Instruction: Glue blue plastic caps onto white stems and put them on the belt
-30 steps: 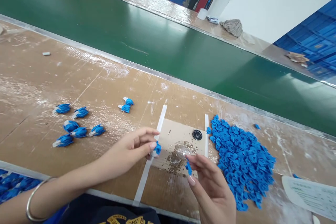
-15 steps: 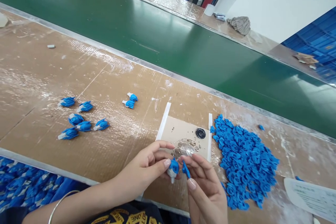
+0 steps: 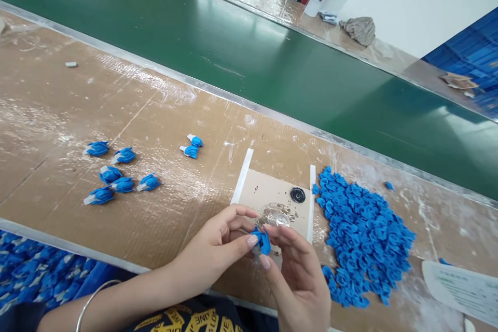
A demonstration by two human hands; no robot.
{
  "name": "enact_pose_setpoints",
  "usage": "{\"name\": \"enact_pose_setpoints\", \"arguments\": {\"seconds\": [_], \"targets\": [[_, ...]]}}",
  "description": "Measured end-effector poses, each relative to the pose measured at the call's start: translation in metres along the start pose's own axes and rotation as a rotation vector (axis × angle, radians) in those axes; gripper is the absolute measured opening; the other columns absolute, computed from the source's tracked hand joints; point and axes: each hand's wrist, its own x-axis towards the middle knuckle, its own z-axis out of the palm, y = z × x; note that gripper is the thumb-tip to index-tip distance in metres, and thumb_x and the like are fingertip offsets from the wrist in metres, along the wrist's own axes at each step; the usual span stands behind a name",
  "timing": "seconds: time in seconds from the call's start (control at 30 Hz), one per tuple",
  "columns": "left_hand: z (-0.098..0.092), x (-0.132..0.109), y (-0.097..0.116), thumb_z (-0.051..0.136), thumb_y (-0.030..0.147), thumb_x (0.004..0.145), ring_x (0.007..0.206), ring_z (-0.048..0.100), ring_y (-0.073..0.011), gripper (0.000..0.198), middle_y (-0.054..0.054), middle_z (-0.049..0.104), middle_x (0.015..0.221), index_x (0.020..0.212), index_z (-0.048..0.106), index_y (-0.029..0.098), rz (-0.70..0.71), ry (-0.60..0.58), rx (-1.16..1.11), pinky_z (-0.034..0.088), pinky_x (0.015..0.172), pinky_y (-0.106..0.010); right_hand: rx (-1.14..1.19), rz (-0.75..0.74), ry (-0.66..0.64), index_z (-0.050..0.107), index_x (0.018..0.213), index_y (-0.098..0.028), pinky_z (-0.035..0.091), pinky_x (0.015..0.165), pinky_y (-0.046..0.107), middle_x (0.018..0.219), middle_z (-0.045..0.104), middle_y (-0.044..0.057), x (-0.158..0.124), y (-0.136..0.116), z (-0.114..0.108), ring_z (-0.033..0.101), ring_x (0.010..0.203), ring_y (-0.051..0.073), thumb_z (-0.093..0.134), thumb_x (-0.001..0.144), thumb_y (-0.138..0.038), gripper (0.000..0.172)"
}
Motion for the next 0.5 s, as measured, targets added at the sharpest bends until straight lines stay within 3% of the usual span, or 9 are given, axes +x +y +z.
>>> {"name": "enact_pose_setpoints", "arguments": {"seconds": [0.2,0.33,0.4,0.5], "targets": [[0.000,0.004,0.000,0.071,0.033,0.084,0.088,0.063,-0.0122,0.031,-0.002,0.069,0.099,0.109,0.057,0.021,-0.023,0.036,0.054,0.049,0.078,-0.024,-0.272,-0.170,0.022,0.056,0.126,-0.030,0.056,0.092,0.030,0.117,0.068,0.003,0.003,-0.003,0.011,0.065,0.108,0.017,0.064,0.089,-0.016,0.040],[-0.004,0.007,-0.003,0.078,0.026,0.076,0.086,0.064,-0.0115,0.037,-0.001,0.070,0.098,0.104,0.056,0.021,-0.066,0.050,0.053,0.049,0.076,-0.023,-0.410,-0.319,-0.145,0.050,0.133,-0.032,0.052,0.098,0.039,0.124,0.065,0.003,0.007,-0.007,0.013,0.061,0.116,0.019,0.056,0.090,-0.009,0.049],[-0.007,0.008,-0.003,0.077,0.024,0.076,0.080,0.066,-0.0115,0.034,0.000,0.070,0.090,0.102,0.055,0.020,-0.077,0.062,0.084,0.049,0.073,-0.024,-0.472,-0.353,-0.182,0.047,0.137,-0.029,0.052,0.099,0.038,0.130,0.062,0.005,0.006,-0.007,0.005,0.058,0.121,0.021,0.058,0.090,-0.012,0.051],[-0.017,0.006,0.000,0.075,0.025,0.077,0.077,0.069,-0.0136,0.032,-0.001,0.071,0.086,0.100,0.054,0.019,-0.034,0.106,0.140,0.051,0.074,-0.026,-0.666,-0.345,-0.045,0.057,0.126,-0.024,0.052,0.093,0.032,0.122,0.066,0.007,0.000,-0.001,-0.027,0.062,0.113,0.021,0.062,0.091,-0.022,0.035]]}}
